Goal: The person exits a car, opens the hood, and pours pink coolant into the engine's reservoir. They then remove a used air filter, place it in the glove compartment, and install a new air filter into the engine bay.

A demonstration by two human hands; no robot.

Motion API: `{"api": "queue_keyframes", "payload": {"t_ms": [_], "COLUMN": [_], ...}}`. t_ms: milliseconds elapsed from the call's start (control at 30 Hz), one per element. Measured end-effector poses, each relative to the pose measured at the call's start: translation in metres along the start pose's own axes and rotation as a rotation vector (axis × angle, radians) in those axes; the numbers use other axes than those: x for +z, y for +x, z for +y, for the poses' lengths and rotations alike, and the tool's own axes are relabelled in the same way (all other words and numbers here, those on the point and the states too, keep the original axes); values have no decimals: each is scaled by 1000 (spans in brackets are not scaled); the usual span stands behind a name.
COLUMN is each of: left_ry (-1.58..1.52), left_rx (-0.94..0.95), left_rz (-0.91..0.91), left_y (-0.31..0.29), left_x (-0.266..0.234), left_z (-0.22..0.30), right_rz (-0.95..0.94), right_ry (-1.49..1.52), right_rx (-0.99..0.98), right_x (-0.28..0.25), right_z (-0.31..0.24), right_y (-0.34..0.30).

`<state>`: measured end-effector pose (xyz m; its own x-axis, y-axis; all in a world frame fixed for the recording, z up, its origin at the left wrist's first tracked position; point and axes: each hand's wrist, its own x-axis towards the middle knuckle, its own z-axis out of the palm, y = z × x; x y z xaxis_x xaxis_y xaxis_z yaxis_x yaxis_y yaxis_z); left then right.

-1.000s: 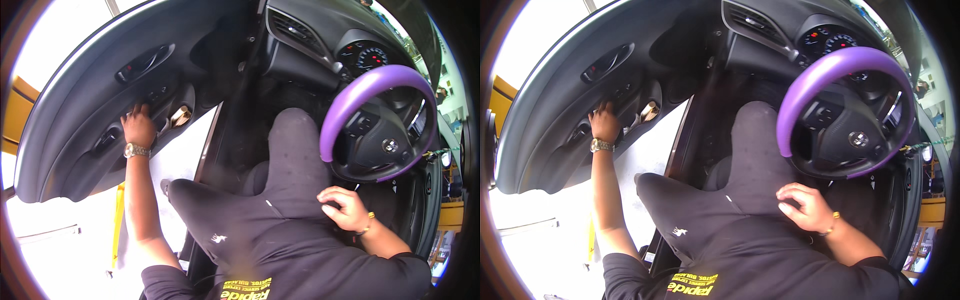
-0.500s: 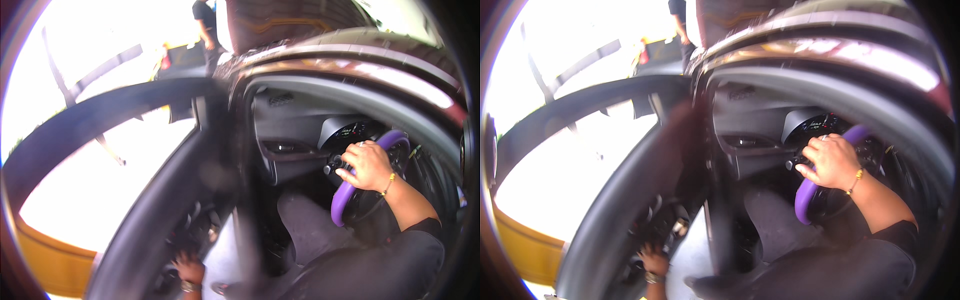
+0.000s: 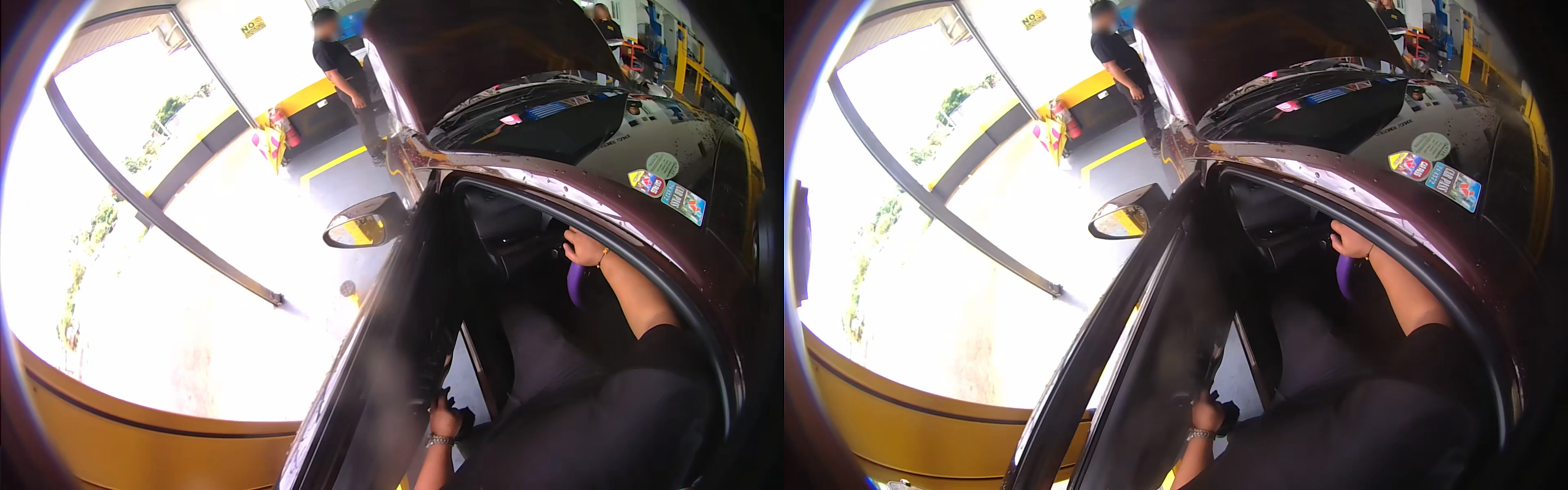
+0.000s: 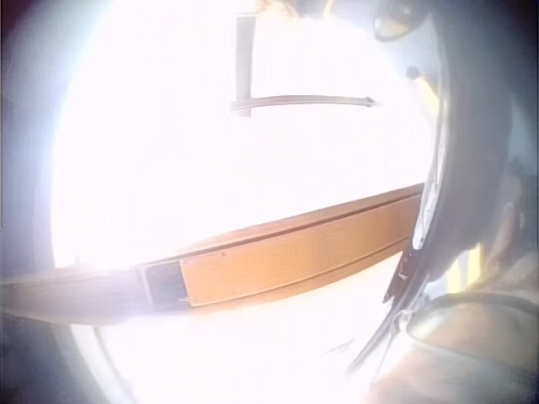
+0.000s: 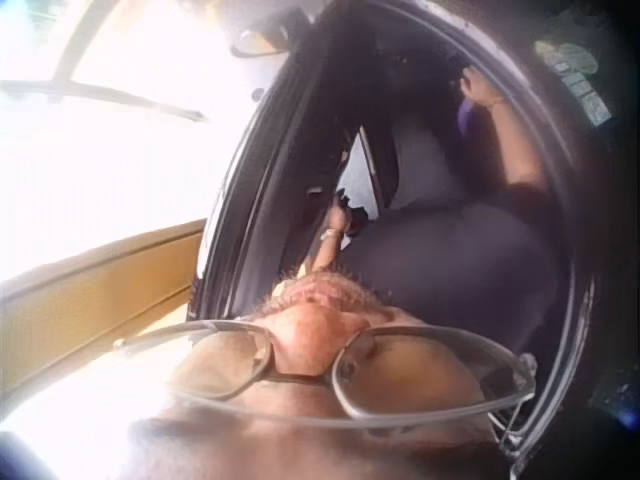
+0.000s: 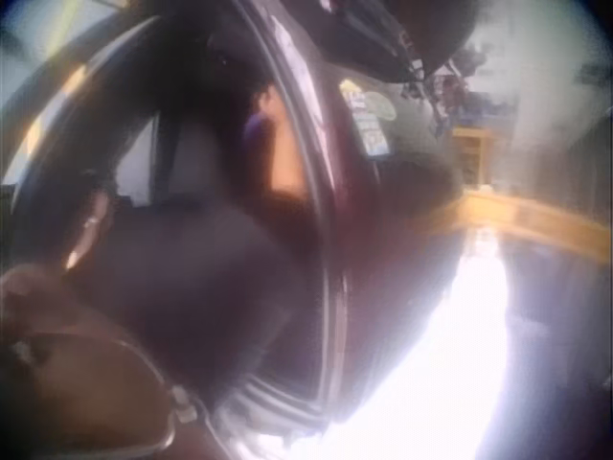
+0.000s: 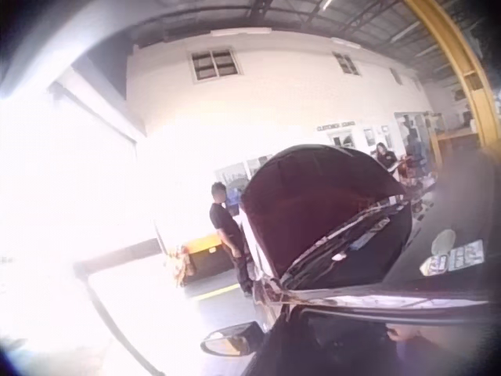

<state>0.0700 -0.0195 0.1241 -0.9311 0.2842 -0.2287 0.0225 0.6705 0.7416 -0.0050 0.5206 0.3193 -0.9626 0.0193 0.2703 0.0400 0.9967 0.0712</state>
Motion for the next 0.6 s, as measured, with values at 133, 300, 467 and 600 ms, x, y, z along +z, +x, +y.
{"api": "queue_keyframes", "payload": {"t_ms": [133,300,467,600], "left_ry": [108,214,61,-96], "left_rx": [-219,-493,-734,-771], "left_rz": [-250,-518,-407,-312], "left_y": [-122,-194,-288,-323], "left_x": [-13,-69,-127,-115], "left_z": [-70,-115,-133,-137], "right_rz": [-66,-123,-190,-412], "right_ry": [7,-101,-181,-306], "right_rx": [-10,119,80,367], "right_x": [15,2,-5,15], "right_z": [-10,-5,-25,-8], "right_y": [15,4,21,49]}}
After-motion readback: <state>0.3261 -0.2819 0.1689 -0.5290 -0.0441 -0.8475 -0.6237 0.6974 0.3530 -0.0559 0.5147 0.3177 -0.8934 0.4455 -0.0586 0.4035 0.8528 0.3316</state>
